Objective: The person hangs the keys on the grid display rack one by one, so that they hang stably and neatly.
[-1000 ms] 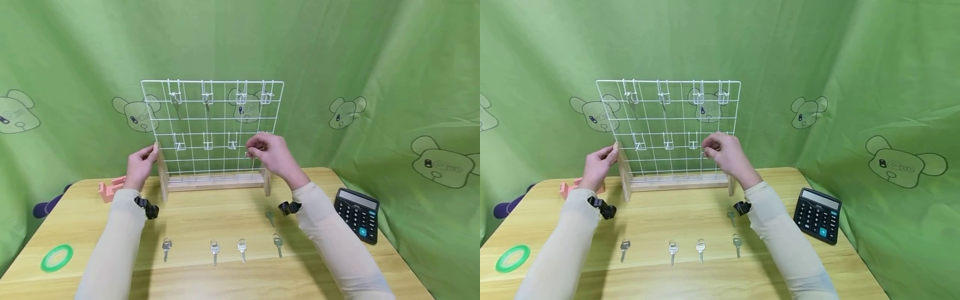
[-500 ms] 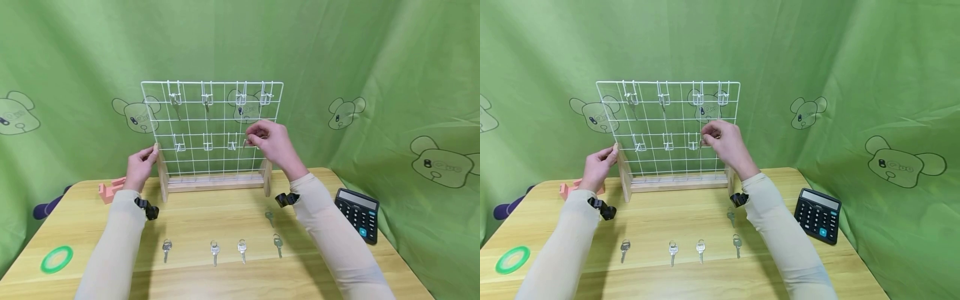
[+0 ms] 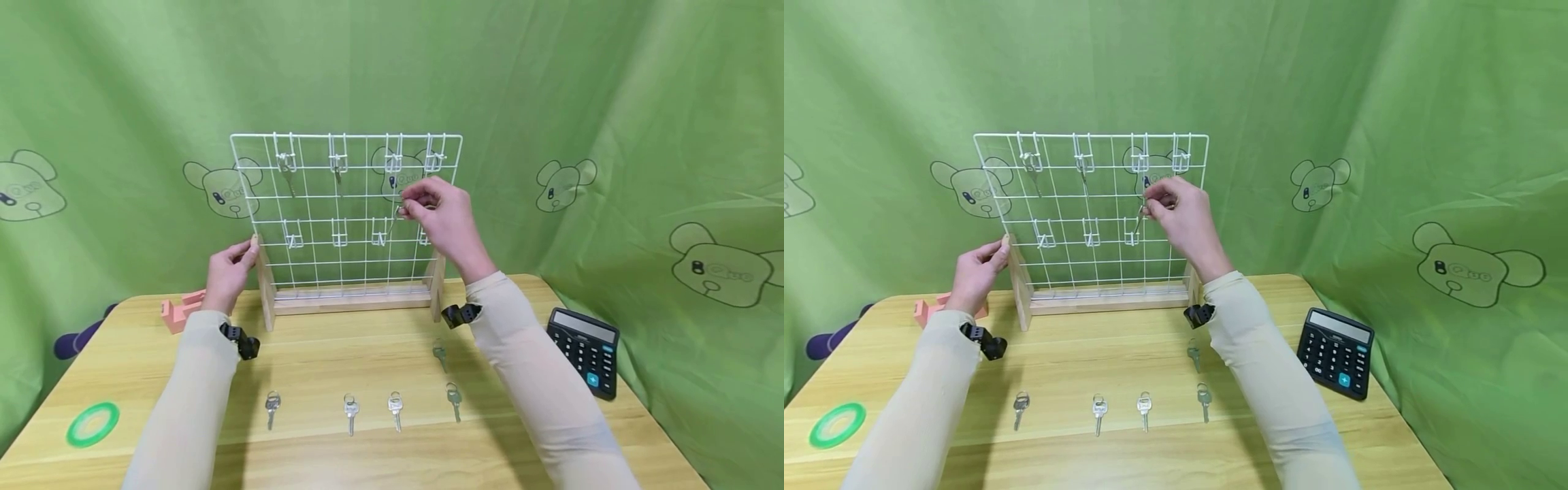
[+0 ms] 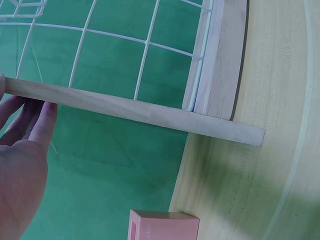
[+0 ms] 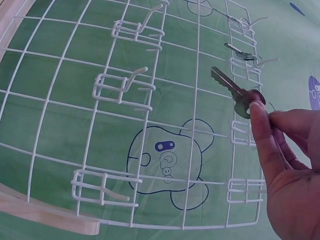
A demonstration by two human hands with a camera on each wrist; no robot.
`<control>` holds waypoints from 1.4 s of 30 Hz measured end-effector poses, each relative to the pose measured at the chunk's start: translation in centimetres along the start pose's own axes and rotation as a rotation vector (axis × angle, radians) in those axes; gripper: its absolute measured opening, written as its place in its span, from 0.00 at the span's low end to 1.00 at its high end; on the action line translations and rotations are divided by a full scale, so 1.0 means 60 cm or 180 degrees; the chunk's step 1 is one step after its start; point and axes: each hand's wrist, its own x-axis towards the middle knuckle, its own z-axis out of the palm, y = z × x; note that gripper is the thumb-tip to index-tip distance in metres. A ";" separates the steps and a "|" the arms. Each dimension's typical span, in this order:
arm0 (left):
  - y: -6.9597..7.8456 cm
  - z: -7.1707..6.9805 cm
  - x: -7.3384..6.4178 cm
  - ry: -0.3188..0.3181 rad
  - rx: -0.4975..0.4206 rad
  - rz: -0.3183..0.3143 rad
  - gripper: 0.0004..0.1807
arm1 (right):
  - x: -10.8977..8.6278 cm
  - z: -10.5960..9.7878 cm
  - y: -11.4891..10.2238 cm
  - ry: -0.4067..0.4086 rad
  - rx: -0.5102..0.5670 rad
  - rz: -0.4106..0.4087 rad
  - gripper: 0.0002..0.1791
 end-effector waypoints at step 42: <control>-0.002 -0.001 0.003 -0.0043 0.0025 0.0025 0.28 | 0.066 0.012 -0.028 0.0713 0.0282 0.0087 0.07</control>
